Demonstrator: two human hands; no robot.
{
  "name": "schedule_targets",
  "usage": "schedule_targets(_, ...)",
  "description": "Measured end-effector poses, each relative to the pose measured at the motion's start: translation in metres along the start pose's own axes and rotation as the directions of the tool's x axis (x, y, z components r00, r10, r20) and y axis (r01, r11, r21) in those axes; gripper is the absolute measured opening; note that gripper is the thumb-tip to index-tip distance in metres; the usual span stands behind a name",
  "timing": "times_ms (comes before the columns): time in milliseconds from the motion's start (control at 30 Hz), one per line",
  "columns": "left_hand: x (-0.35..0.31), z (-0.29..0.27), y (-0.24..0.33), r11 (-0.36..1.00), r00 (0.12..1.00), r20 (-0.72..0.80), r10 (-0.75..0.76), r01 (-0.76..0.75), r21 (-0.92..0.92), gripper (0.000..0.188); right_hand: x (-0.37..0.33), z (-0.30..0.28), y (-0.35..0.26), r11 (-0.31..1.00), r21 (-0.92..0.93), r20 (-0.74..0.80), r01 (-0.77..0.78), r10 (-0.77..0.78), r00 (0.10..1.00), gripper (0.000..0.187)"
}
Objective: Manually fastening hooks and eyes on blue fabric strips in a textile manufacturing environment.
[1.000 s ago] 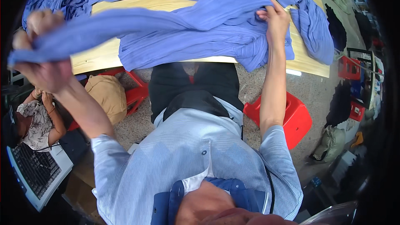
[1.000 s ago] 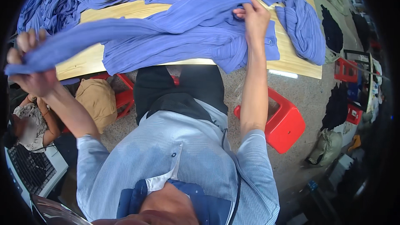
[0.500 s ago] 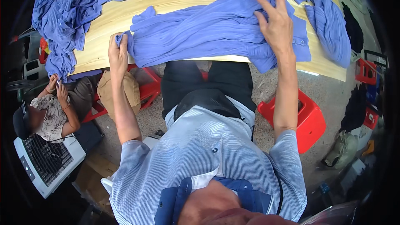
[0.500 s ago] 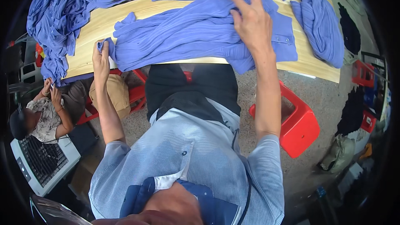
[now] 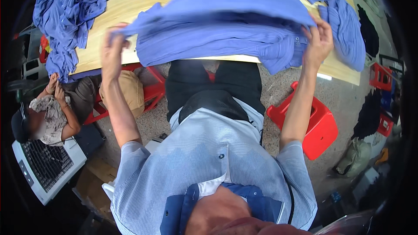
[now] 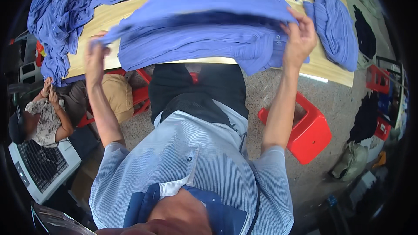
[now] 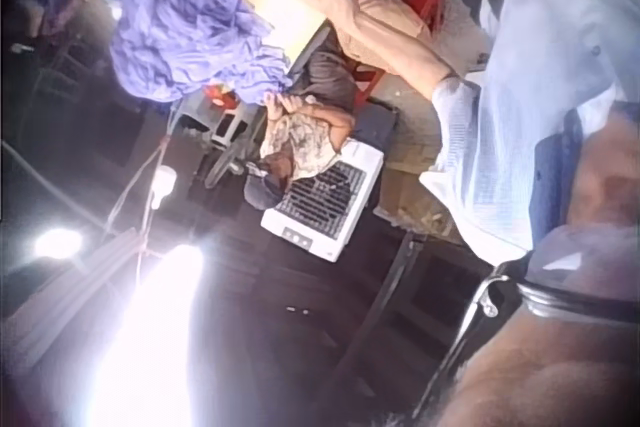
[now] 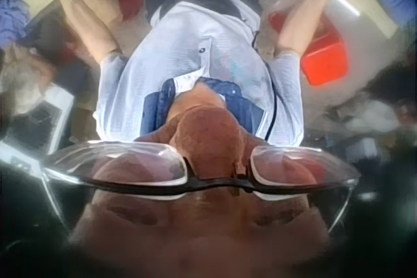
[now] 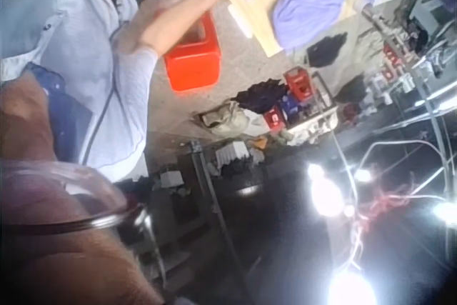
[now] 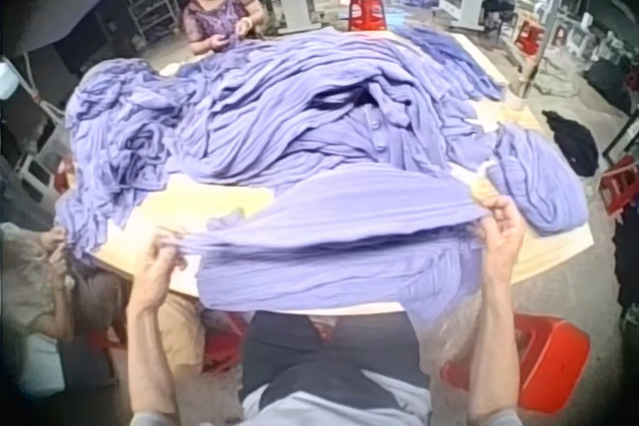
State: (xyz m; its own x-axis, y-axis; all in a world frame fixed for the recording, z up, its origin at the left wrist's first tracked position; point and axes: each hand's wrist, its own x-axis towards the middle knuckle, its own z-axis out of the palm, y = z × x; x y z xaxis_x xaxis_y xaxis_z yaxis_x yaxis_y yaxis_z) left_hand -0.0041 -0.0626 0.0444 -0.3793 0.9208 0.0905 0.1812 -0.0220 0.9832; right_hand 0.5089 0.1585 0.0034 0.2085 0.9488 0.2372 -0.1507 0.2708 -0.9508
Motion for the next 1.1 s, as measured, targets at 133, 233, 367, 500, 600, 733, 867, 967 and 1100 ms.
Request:
schedule_targets(133,0.0,0.002,-0.046,0.929,0.968,0.248,0.044,-0.131,0.347,0.021,-0.002,-0.033,0.028,0.93,-0.356,0.184,0.092,-0.026,0.982,0.018)
schedule_targets(233,0.002,0.002,-0.04,0.98,0.991,0.129,0.023,-0.048,0.195,0.021,0.003,-0.041,0.028,0.707,-0.621,0.305,0.34,-0.182,0.935,0.018)
schedule_targets(367,0.005,-0.009,-0.029,0.959,0.988,0.041,0.15,-0.155,0.237,0.017,0.009,-0.044,0.025,0.704,-0.605,0.309,0.371,-0.222,0.925,0.018)
schedule_targets(500,-0.001,-0.015,-0.026,0.943,0.992,0.005,-0.129,0.122,0.308,0.015,0.007,-0.03,0.018,0.533,-0.688,0.433,0.491,-0.241,0.868,0.017)
schedule_targets(600,-0.007,0.015,-0.026,0.642,0.993,-0.004,0.114,-0.071,0.763,0.029,0.003,-0.03,0.013,0.404,-0.738,0.526,0.541,-0.158,0.836,0.016)
schedule_targets(733,-0.01,0.038,-0.013,0.591,0.976,0.021,0.216,-0.148,0.793,0.027,-0.005,-0.025,-0.006,0.258,-0.805,0.529,0.534,-0.093,0.844,0.026)
schedule_targets(867,-0.019,0.051,-0.027,0.426,0.98,-0.18,0.084,0.128,0.896,0.095,-0.053,0.036,-0.026,0.387,-0.745,0.493,0.543,-0.229,0.839,0.054)
schedule_targets(967,-0.03,0.059,-0.036,0.289,0.976,-0.186,0.116,0.146,0.946,0.086,-0.074,0.047,0.002,0.256,-0.756,0.622,0.603,-0.005,0.783,0.069)
schedule_targets(1100,-0.023,0.078,-0.016,0.526,0.989,-0.112,0.097,0.044,0.849,0.06,-0.058,0.041,0.011,0.241,-0.729,0.657,0.64,-0.016,0.754,0.068)
